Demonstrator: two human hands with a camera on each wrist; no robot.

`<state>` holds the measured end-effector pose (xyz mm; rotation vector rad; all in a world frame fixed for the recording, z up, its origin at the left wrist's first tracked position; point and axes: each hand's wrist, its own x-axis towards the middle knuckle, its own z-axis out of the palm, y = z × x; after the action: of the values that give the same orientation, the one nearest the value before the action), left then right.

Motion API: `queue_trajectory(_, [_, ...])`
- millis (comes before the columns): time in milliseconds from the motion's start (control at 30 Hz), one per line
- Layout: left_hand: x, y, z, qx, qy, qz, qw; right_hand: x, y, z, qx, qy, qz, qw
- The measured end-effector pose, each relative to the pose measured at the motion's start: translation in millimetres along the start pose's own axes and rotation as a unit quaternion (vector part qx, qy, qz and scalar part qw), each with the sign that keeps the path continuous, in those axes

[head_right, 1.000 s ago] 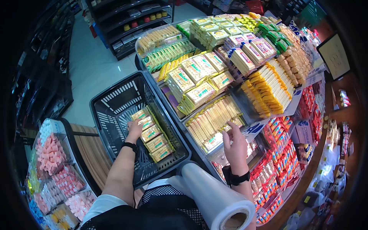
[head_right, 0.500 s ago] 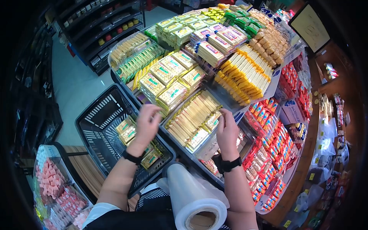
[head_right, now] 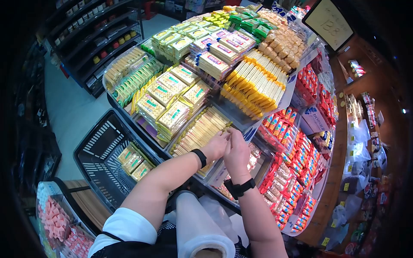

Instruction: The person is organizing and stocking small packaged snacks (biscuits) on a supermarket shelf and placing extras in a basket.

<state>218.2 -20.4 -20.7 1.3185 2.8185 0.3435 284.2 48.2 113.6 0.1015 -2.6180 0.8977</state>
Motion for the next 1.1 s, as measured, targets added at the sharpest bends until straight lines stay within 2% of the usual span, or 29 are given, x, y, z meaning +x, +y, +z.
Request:
queue_trajectory(33, [3, 2, -2, 0.006, -0.037, -0.014, 0.999, 0, 0, 0, -0.003, 0.001, 0.002, 1.0])
queue_trajectory(67, [5, 4, 2, 0.052, -0.028, -0.017, 0.998, 0, 0, -1, -0.002, 0.0, 0.001, 1.0])
queue_trajectory(167, [9, 0, -6, 0.067, -0.06, -0.048, 0.995, 0, -2, 0, -0.008, 0.003, 0.0, 1.0])
queue_trajectory(300, [6, -5, -4, 0.085, -0.068, -0.025, 0.994, -3, -2, 2, -0.004, -0.003, 0.001, 1.0])
queue_trajectory(400, [2, -2, -4, 0.125, -0.04, -0.025, 0.991, -3, -1, 2, 0.002, -0.004, 0.007, 1.0])
queue_trajectory(467, [7, -4, 0, 0.031, -0.026, -0.047, 0.998, -2, -1, 2, 0.007, -0.003, 0.009, 1.0])
queue_trajectory(500, [9, -6, 9, 0.032, -0.026, -0.046, 0.998, -1, -1, 1, 0.005, 0.003, 0.008, 1.0])
queue_trajectory(567, [12, -8, 28, -0.02, 0.12, -0.064, 0.99, 0, -2, 1, 0.004, 0.01, 0.007, 1.0])
queue_trajectory(600, [11, -8, 17, -0.018, 0.122, -0.064, 0.99, 2, -1, 2, 0.004, 0.012, 0.008, 1.0])
queue_trajectory(667, [6, -8, -15, -0.057, 0.008, -0.061, 0.996, 3, 0, 3, 0.005, 0.015, 0.007, 1.0])
queue_trajectory(800, [7, -6, -4, -0.059, 0.014, -0.07, 0.996, 3, 1, 3, 0.01, 0.012, 0.007, 1.0])
queue_trajectory(867, [7, -8, 11, -0.045, 0.102, -0.056, 0.992, 3, 0, 3, 0.015, 0.009, 0.01, 1.0])
queue_trajectory(900, [5, -8, 11, -0.044, 0.104, -0.056, 0.992, 3, -1, 3, 0.02, 0.015, 0.004, 1.0])
queue_trajectory(967, [1, -9, 11, -0.121, 0.194, -0.071, 0.971, 4, 0, 2, 0.025, 0.022, -0.003, 0.999])
queue_trajectory(1000, [0, -14, 3, -0.116, 0.193, -0.069, 0.972, 4, 2, 4, 0.038, 0.033, -0.009, 0.999])
queue_trajectory(1067, [-6, -16, -32, -0.271, 0.328, -0.111, 0.898, 4, 6, 6, 0.053, 0.047, -0.015, 0.997])
queue_trajectory(1100, [-14, -12, -50, -0.268, 0.328, -0.108, 0.9, 4, 9, 5, 0.059, 0.049, -0.015, 0.997])
